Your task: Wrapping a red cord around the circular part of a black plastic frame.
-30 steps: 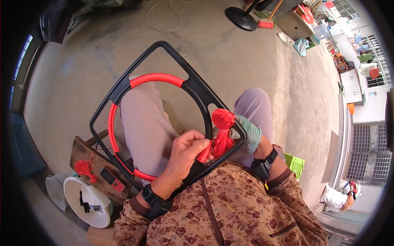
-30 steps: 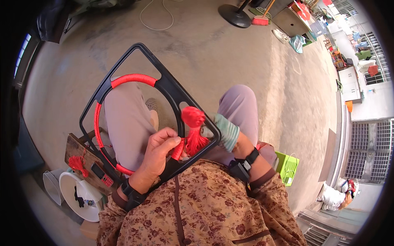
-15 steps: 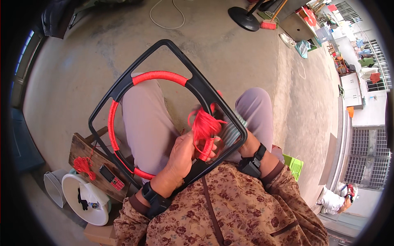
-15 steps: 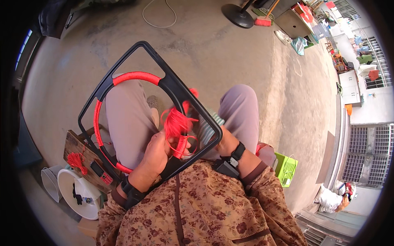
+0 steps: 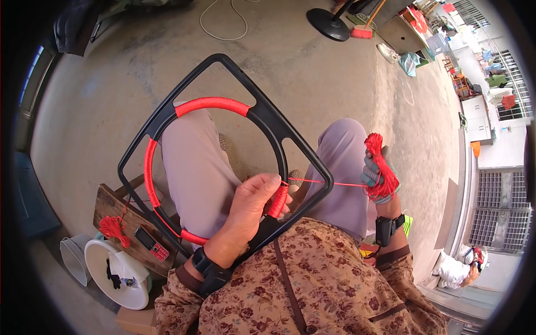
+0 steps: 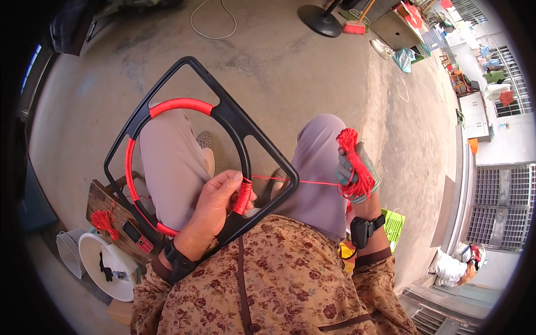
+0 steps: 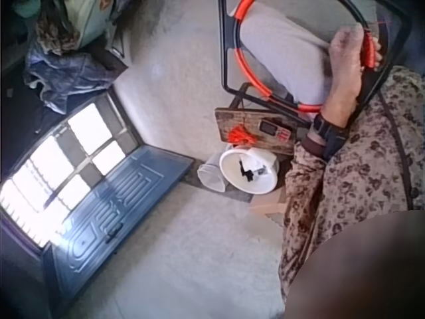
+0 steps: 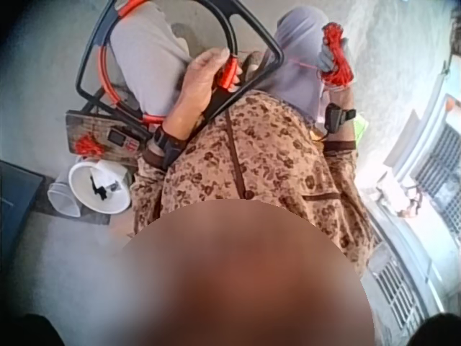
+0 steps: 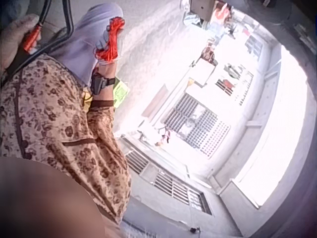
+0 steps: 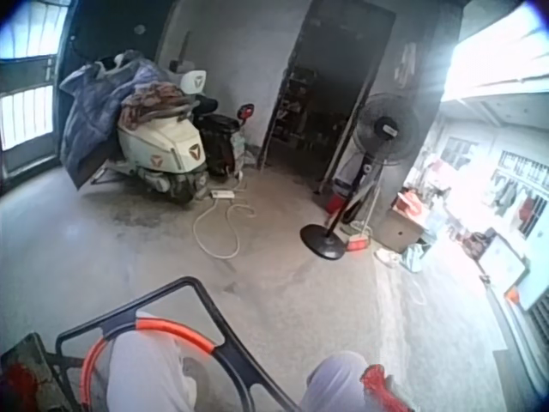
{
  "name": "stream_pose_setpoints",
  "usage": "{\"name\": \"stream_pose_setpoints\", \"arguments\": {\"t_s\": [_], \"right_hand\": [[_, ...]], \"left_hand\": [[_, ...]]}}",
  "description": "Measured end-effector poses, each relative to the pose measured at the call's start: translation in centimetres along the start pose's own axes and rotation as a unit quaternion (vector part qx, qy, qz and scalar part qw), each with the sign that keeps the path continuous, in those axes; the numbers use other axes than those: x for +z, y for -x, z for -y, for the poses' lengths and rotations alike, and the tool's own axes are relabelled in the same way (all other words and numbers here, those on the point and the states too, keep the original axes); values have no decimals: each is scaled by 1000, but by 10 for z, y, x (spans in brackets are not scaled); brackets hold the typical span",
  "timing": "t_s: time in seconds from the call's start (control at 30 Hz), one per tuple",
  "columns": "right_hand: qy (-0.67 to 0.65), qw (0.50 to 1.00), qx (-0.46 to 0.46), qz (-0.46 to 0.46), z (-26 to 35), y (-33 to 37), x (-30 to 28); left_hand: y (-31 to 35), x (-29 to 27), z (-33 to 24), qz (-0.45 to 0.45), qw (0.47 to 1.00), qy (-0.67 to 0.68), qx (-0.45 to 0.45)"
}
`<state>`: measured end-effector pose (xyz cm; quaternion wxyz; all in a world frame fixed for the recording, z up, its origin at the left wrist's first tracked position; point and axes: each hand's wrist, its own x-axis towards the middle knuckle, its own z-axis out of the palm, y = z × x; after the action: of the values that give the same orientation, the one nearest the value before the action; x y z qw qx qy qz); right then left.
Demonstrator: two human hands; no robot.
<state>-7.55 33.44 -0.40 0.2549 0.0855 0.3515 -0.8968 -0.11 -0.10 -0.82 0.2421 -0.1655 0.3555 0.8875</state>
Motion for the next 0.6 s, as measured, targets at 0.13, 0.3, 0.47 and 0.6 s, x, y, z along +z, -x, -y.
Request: {"name": "stream_pose_setpoints", "arguments": {"t_s": [0.13,0.3,0.47,0.6], "right_hand": [[172,970,22,-169,-16,4,32],[285,924,10,-255,-12,6,52],[255,952,76,-150,8,5,26],[312,931,104,-162,-19,-3,75]], "left_hand": [[-1,0,0,-9,1000,-5,5],[-3,2,0,-37,999,0,32],[2,2,-1,-8,999,-26,17],[3,0,-9,-6,1000,-28,9]]}}
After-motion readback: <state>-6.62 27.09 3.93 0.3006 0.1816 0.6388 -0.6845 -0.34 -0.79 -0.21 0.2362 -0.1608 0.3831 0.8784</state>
